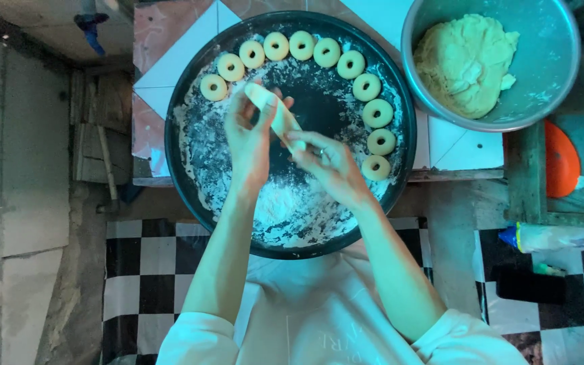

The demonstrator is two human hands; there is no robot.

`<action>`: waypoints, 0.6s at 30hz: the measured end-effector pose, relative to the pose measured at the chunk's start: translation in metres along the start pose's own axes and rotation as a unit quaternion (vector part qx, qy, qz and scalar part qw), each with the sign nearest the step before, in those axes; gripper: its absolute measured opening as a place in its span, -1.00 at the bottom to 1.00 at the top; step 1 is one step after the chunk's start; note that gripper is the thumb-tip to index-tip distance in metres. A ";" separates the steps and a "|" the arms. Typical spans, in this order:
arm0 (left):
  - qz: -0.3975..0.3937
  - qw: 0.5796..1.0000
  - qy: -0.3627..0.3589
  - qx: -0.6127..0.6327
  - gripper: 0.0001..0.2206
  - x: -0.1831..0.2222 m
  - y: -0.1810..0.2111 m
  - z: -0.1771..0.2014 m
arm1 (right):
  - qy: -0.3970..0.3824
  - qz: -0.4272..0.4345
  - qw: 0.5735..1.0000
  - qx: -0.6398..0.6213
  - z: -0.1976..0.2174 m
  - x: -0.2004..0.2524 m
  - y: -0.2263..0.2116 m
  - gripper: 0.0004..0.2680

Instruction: Shaping small pieces of dough into rings and placing them on a floured tray.

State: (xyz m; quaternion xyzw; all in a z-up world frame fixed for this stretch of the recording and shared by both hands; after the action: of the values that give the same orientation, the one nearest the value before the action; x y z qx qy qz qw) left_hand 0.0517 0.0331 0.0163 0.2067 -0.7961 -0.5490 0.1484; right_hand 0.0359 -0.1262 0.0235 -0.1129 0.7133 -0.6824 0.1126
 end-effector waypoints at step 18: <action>0.064 0.980 -0.186 0.040 -0.67 0.063 -0.026 -0.020 | 0.021 0.095 0.995 0.039 0.006 0.009 -0.031 -0.64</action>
State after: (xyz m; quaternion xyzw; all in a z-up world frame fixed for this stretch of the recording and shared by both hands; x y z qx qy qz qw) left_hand 0.0105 -0.0226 -0.0006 0.0550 -0.8427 -0.5350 0.0241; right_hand 0.0295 -0.1360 0.0545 -0.0263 0.6961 -0.6980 0.1661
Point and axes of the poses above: each hand's wrist, its own x-axis away from the middle knuckle, its own z-axis out of the back of the hand, y = z × x, the point moved 7 cm from there along -x, towards the middle knuckle, and after that the axes turned 7 degrees about y, right-handed, at the moved point
